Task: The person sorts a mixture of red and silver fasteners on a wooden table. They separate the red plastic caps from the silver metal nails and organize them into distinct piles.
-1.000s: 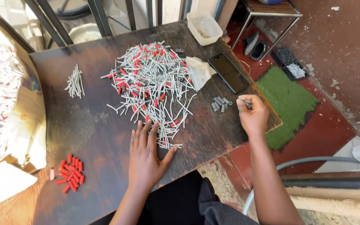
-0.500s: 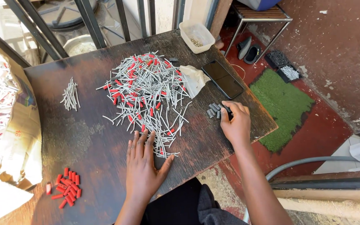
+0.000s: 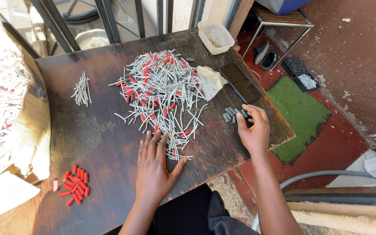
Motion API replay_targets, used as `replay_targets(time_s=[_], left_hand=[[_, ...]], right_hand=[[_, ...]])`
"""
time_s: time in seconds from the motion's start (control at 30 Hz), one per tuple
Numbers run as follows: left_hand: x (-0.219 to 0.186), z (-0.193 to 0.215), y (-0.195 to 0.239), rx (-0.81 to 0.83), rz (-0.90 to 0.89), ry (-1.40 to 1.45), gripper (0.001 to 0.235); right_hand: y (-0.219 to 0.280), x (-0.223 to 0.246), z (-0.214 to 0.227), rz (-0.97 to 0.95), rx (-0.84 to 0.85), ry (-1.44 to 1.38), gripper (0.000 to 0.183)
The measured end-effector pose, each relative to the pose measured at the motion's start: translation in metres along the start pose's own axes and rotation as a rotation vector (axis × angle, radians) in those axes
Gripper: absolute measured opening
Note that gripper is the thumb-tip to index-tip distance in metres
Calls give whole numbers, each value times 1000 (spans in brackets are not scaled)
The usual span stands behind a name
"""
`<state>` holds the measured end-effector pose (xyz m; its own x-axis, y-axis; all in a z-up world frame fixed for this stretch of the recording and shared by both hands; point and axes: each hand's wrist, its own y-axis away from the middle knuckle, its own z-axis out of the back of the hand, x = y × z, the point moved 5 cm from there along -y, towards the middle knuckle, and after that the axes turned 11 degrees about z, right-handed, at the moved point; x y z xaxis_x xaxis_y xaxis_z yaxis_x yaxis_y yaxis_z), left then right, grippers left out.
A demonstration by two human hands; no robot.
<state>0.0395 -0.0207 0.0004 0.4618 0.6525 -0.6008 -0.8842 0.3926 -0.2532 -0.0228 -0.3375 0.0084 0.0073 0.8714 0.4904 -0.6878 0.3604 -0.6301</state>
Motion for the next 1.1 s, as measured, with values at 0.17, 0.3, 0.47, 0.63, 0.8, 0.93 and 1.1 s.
replay_targets(time_s=[0.17, 0.3, 0.47, 0.63, 0.8, 0.93, 1.1], left_hand=[[0, 0, 1, 11, 13, 4, 77], [1, 0, 0, 4, 13, 3, 77], [1, -1, 0, 8, 20, 3, 77], [-5, 2, -4, 10, 20, -3, 76], [-9, 11, -1, -82, 4, 74, 75], [-9, 14, 0, -54, 11, 86, 75], [-9, 14, 0, -23, 20, 81, 73]], right_hand=[[3, -6, 1, -41, -6, -17, 33], [2, -12, 0, -55, -11, -17, 32], [1, 1, 6, -19, -41, 47, 32], [-12, 43, 13, 92, -91, 81, 27], [-17, 74, -11, 290, -39, -59, 18], [-13, 102, -36, 244, 113, -97, 17], [-15, 125, -58, 205, 429, -157, 12]])
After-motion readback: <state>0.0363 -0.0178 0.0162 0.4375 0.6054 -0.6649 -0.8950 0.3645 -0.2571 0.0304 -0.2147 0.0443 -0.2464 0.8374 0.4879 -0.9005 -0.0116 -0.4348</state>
